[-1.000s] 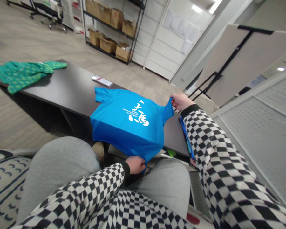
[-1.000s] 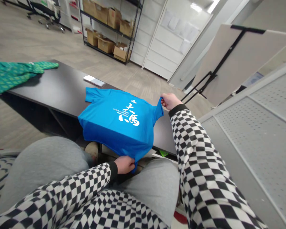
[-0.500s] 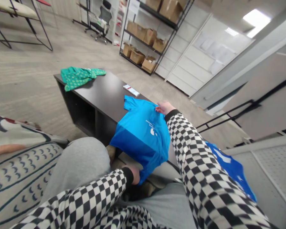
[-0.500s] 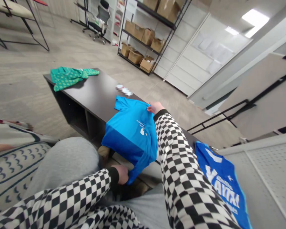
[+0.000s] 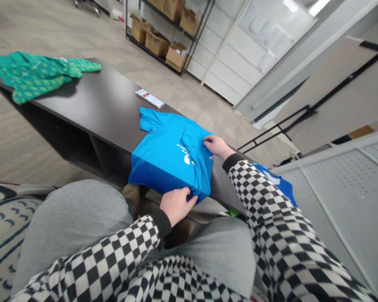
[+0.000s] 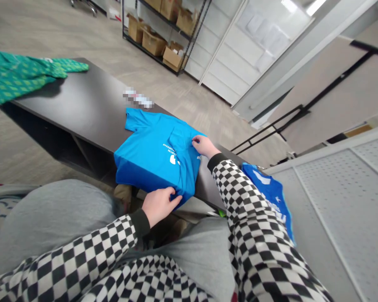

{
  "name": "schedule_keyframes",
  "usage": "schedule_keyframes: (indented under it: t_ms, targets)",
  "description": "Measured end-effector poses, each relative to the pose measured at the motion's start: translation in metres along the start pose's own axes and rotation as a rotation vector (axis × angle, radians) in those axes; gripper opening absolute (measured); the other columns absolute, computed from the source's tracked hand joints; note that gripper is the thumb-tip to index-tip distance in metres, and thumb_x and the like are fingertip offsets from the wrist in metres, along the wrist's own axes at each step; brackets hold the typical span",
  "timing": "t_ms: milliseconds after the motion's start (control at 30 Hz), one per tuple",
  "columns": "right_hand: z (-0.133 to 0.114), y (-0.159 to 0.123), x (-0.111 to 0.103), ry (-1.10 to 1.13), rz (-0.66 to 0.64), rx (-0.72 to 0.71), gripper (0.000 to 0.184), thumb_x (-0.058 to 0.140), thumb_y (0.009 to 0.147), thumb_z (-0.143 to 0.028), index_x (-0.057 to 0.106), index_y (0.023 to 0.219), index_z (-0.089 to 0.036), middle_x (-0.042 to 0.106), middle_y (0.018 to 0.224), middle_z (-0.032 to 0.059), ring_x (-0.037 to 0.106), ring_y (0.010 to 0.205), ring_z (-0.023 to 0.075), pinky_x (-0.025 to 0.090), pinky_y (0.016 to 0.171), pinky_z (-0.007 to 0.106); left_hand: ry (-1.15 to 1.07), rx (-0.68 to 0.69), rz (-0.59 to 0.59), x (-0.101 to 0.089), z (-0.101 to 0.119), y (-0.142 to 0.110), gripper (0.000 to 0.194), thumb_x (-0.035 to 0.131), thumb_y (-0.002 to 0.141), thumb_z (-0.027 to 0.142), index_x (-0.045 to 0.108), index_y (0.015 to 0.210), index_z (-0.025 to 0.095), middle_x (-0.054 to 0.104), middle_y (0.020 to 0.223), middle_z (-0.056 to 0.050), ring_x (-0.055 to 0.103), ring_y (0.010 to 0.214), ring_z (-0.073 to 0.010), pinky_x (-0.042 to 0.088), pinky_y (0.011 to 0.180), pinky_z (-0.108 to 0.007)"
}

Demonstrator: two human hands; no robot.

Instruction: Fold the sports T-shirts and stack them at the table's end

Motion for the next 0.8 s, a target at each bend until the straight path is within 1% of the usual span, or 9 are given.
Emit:
schedule_keyframes:
  t_ms: [100,167,233,300,400,533,633,733,800]
  targets:
    - [0.003,-0.023,0.017,0.0,0.12,-0.075,0.029,0.064,0.098,-0.023,0.081,0.121,-0.02,0.08,0.137,0.0137,0.071,0.134,0.0313,0.052,0.125,0.05,-0.045,0.071,0.059,-0.005,0.005,0.004,0.037,0.063,0.11,0.059,0.083,0.108,0.027,0.084,0.096,-0.007,0.078,0.092,-0.0253,0.049,0.08,-0.032]
    - [0.006,-0.033,0.024,0.009,0.211,-0.08,0.035,0.059,0.101,-0.026,0.079,0.129,-0.02,0.077,0.145,0.0142,0.068,0.139,0.0311,0.05,0.127,0.05,-0.067,0.117,0.078,-0.003,0.01,0.007,0.036,0.063,0.111,0.057,0.084,0.108,0.027,0.084,0.095,-0.006,0.077,0.091,-0.0236,0.048,0.08,-0.031]
    - [0.008,-0.038,0.028,0.017,0.259,-0.079,0.037,0.055,0.103,-0.026,0.079,0.131,-0.021,0.076,0.146,0.0132,0.068,0.14,0.0304,0.049,0.128,0.049,-0.085,0.141,0.087,0.001,0.012,0.008,0.034,0.062,0.112,0.052,0.085,0.106,0.026,0.083,0.093,-0.005,0.075,0.089,-0.0221,0.047,0.08,-0.031]
    - [0.008,-0.04,0.031,0.025,0.272,-0.086,0.037,0.055,0.103,-0.026,0.08,0.13,-0.02,0.077,0.145,0.0123,0.069,0.139,0.0305,0.049,0.128,0.048,-0.129,0.145,0.098,0.004,0.013,0.009,0.031,0.062,0.111,0.046,0.084,0.1,0.026,0.081,0.087,-0.004,0.073,0.083,-0.0203,0.046,0.077,-0.031]
    - [0.009,-0.04,0.031,0.037,0.277,-0.087,0.038,0.055,0.103,-0.024,0.08,0.131,-0.021,0.078,0.145,0.0113,0.07,0.138,0.031,0.049,0.128,0.049,-0.304,0.151,0.126,0.001,0.009,0.007,0.026,0.066,0.106,0.04,0.078,0.089,0.024,0.073,0.076,0.0,0.065,0.072,-0.0174,0.044,0.073,-0.03]
    - [0.009,-0.04,0.029,0.057,0.288,-0.075,0.039,0.057,0.101,-0.022,0.081,0.131,-0.021,0.079,0.144,0.0106,0.069,0.139,0.0322,0.049,0.128,0.049,-0.539,0.158,0.176,-0.014,0.0,-0.001,0.023,0.07,0.097,0.039,0.069,0.081,0.023,0.07,0.079,-0.001,0.064,0.078,-0.0179,0.049,0.078,-0.029]
    - [0.008,-0.039,0.029,0.069,0.294,-0.063,0.037,0.059,0.101,-0.022,0.082,0.13,-0.022,0.079,0.144,0.0088,0.069,0.138,0.0326,0.05,0.127,0.049,-0.681,0.087,0.193,-0.022,-0.013,-0.006,0.023,0.072,0.092,0.04,0.064,0.078,0.023,0.066,0.079,0.0,0.061,0.078,-0.0179,0.05,0.077,-0.029]
    - [0.009,-0.039,0.029,0.08,0.299,-0.06,0.036,0.06,0.1,-0.022,0.083,0.128,-0.023,0.08,0.142,0.0081,0.069,0.137,0.0334,0.05,0.126,0.05,-0.834,-0.062,0.246,-0.021,-0.03,-0.007,0.025,0.072,0.091,0.04,0.057,0.079,0.024,0.055,0.072,0.004,0.053,0.068,-0.0149,0.047,0.067,-0.026]
    - [0.01,-0.039,0.028,0.086,0.307,-0.062,0.037,0.06,0.1,-0.021,0.084,0.128,-0.023,0.08,0.142,0.0081,0.069,0.137,0.0338,0.05,0.126,0.051,-0.897,-0.141,0.304,-0.018,-0.04,-0.006,0.023,0.071,0.092,0.041,0.059,0.083,0.024,0.053,0.072,0.005,0.052,0.067,-0.0144,0.046,0.066,-0.026]
Point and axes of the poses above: each hand's wrist, its own y-axis towards the middle knuckle, its own x-axis out of the palm, z = x × y, the point moved 8 cm from there along y, towards the middle knuckle
